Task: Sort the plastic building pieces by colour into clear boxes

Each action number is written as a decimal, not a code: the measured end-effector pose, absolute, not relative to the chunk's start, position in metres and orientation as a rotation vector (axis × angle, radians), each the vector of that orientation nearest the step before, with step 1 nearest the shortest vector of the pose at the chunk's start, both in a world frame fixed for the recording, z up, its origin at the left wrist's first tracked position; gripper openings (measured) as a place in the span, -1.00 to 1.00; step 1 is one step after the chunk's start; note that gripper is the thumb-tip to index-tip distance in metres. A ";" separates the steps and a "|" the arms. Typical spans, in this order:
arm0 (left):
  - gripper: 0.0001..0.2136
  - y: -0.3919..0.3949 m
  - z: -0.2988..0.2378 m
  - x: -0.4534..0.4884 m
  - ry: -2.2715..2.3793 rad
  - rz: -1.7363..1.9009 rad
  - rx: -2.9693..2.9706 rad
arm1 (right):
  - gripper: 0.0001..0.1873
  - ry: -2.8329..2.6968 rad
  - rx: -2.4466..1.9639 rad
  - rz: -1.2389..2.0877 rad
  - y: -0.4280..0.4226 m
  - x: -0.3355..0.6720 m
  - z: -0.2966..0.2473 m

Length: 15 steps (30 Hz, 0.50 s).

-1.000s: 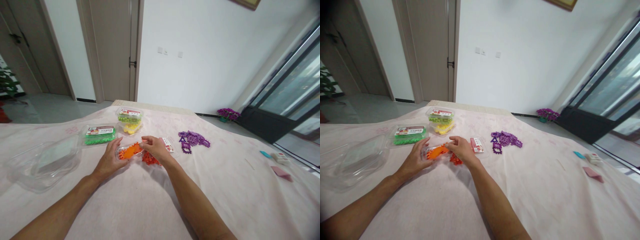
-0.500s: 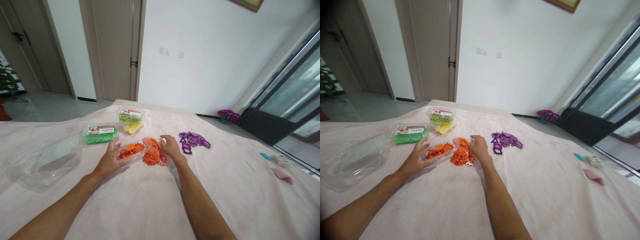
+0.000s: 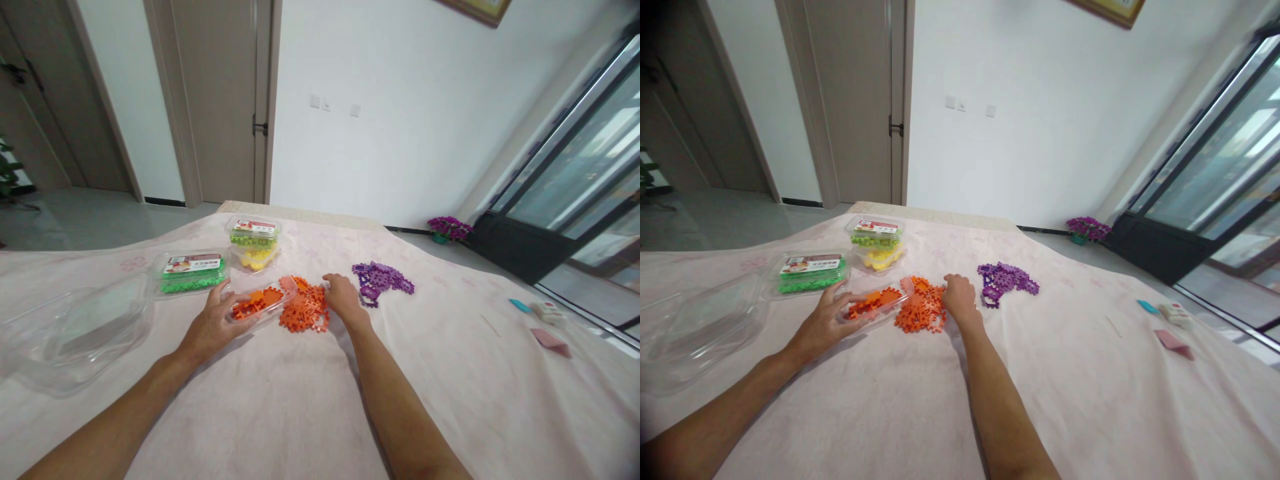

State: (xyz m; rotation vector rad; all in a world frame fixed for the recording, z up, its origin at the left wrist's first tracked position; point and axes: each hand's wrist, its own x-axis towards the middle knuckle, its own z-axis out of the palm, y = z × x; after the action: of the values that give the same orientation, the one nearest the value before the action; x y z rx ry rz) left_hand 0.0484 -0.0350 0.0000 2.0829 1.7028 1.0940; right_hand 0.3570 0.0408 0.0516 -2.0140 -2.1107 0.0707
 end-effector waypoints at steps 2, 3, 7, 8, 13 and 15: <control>-0.52 -0.035 -0.001 0.048 1.707 1.113 2.097 | -0.58 -2.149 -1.897 0.065 0.040 0.349 0.051; -0.52 -0.034 -0.001 0.048 1.709 1.120 2.105 | -0.58 -2.180 -1.826 0.066 0.039 0.344 0.051; -0.52 -0.034 0.000 0.048 1.713 1.122 2.150 | -0.58 -2.282 -1.701 0.058 0.039 0.329 0.044; -0.52 -0.034 0.000 0.048 1.711 1.126 2.160 | -0.59 -2.286 -1.722 0.061 0.040 0.327 0.042; -0.49 -0.036 0.001 0.048 1.679 1.145 2.223 | -0.58 -2.148 -1.708 0.157 0.051 0.329 0.030; -0.49 -0.036 0.000 0.048 1.662 1.138 2.223 | -0.61 -2.059 -1.683 0.197 0.056 0.331 0.026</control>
State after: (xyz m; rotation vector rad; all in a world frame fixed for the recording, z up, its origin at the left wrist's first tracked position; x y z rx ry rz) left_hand 0.0482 -0.0359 -0.0003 2.2228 1.6620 1.1382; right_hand 0.3313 0.0561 0.0264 -1.6829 -2.0593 0.1971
